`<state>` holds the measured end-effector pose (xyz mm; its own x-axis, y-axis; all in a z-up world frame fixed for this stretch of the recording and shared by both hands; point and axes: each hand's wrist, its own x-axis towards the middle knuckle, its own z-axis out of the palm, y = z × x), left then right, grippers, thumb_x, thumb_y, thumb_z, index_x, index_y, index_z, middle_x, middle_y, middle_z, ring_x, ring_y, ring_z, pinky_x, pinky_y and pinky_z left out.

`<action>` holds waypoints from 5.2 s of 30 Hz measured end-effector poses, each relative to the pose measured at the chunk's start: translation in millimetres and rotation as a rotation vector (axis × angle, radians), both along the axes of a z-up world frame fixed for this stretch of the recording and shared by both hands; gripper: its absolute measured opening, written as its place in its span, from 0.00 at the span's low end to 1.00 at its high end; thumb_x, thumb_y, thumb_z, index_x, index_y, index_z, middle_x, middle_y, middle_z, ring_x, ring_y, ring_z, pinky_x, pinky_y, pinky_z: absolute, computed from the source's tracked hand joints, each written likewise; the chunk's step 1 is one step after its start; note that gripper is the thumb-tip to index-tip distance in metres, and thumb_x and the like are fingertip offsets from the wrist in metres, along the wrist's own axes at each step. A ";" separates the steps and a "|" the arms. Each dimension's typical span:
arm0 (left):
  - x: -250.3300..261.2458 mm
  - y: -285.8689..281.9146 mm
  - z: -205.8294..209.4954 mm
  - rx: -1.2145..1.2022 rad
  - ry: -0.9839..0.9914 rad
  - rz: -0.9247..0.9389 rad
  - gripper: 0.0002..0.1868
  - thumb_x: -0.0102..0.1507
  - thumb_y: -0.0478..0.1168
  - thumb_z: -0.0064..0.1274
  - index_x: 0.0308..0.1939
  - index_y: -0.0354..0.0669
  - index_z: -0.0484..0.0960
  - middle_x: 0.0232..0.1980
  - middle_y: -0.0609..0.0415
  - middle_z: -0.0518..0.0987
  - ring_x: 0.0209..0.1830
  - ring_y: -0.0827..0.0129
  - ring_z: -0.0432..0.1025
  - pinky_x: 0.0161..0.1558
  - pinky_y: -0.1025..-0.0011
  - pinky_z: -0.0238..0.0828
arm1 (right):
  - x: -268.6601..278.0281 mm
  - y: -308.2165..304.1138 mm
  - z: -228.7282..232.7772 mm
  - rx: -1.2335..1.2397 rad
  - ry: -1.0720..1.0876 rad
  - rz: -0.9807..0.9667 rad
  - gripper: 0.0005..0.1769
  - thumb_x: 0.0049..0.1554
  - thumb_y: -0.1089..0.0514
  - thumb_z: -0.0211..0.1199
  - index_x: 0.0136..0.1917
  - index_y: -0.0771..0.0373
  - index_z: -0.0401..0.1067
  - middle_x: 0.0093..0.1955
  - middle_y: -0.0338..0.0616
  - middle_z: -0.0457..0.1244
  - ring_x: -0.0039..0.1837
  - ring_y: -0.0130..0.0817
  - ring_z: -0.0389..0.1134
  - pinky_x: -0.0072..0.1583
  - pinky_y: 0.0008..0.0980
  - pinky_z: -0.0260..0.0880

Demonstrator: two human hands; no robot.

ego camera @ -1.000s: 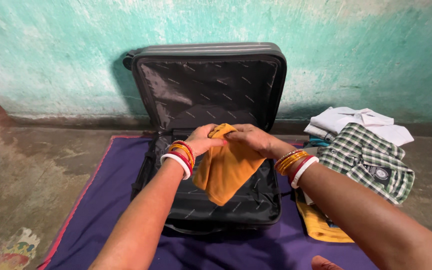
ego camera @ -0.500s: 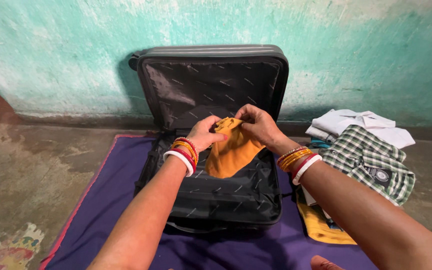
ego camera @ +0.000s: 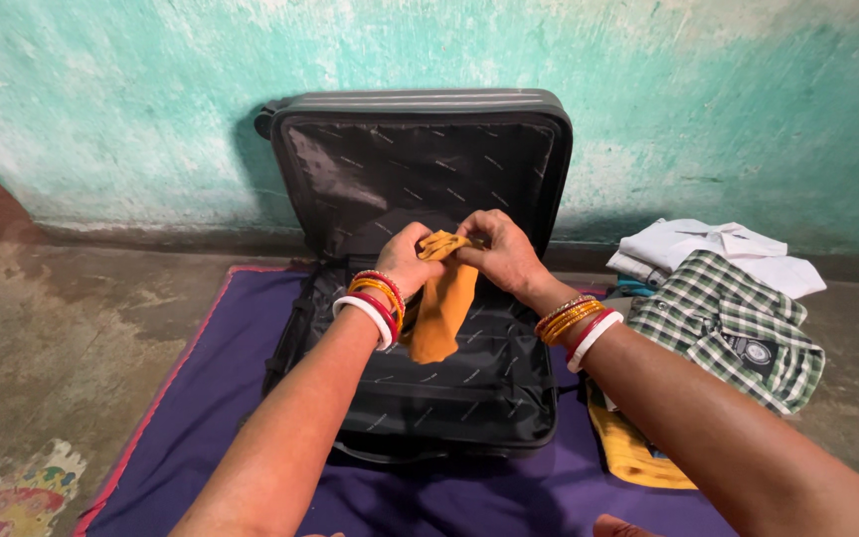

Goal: The person packs folded clothes into an open black suitcase on the floor by hand, placing a yellow shirt, a green plaid shirt, and a white shirt inside.

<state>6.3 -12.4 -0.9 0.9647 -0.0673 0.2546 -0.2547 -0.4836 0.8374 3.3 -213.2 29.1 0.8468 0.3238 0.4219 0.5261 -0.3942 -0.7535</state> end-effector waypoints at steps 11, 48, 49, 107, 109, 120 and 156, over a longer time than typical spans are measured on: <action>7.7 -4.1 -4.7 -0.457 0.379 -0.202 0.12 0.65 0.47 0.53 0.46 0.43 0.79 0.41 0.60 0.79 0.41 0.75 0.75 0.45 0.70 0.75 | 0.7 -9.3 -1.0 -0.100 -0.125 -0.065 0.11 0.50 0.61 0.67 0.47 0.64 0.73 0.48 0.45 0.62 0.51 0.36 0.69 0.55 0.34 0.72; -16.0 17.4 2.1 -0.138 0.232 -0.173 0.30 0.52 0.37 0.64 0.57 0.44 0.73 0.46 0.56 0.80 0.46 0.74 0.75 0.50 0.71 0.72 | -10.9 3.2 9.0 -0.338 -0.306 0.079 0.12 0.59 0.53 0.65 0.52 0.62 0.73 0.44 0.50 0.64 0.50 0.50 0.69 0.50 0.43 0.69; -17.5 17.6 2.2 -0.144 0.238 -0.228 0.29 0.52 0.36 0.63 0.57 0.44 0.75 0.46 0.56 0.81 0.46 0.73 0.75 0.50 0.71 0.72 | -14.2 4.3 11.6 -0.347 -0.298 0.094 0.12 0.58 0.54 0.65 0.52 0.62 0.73 0.44 0.50 0.64 0.49 0.49 0.69 0.50 0.43 0.69; -9.6 74.1 -35.5 0.352 0.215 0.458 0.10 0.55 0.39 0.65 0.41 0.48 0.85 0.51 0.44 0.80 0.53 0.48 0.76 0.55 0.58 0.73 | 47.9 -13.9 -30.4 0.059 0.334 0.124 0.06 0.58 0.67 0.61 0.49 0.65 0.78 0.46 0.39 0.68 0.45 0.23 0.71 0.50 0.24 0.74; -14.7 70.9 -28.4 0.396 0.183 0.575 0.08 0.57 0.40 0.64 0.39 0.49 0.84 0.52 0.45 0.78 0.55 0.46 0.74 0.55 0.56 0.72 | 45.5 -7.7 -28.9 0.042 0.311 0.123 0.06 0.57 0.68 0.63 0.48 0.66 0.79 0.45 0.37 0.65 0.43 0.23 0.70 0.48 0.24 0.73; -19.1 74.1 -16.3 0.312 0.262 0.629 0.18 0.60 0.42 0.60 0.54 0.45 0.79 0.54 0.41 0.82 0.55 0.46 0.76 0.57 0.55 0.72 | 20.9 16.2 -10.9 0.189 0.684 0.063 0.10 0.66 0.59 0.44 0.57 0.59 0.65 0.42 0.46 0.69 0.41 0.35 0.72 0.47 0.35 0.77; 12.3 94.1 -54.6 -0.414 0.321 -0.156 0.28 0.54 0.42 0.67 0.57 0.35 0.80 0.54 0.50 0.83 0.57 0.65 0.74 0.59 0.68 0.66 | 30.1 14.1 8.1 0.248 0.546 0.418 0.25 0.50 0.75 0.55 0.61 0.64 0.68 0.52 0.41 0.66 0.53 0.28 0.68 0.54 0.28 0.69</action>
<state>18.7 81.7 -55.5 0.9849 -0.1726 -0.0150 0.0023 -0.0734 0.9973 33.4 -199.1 37.2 0.7842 0.6157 0.0771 0.1187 -0.0269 -0.9926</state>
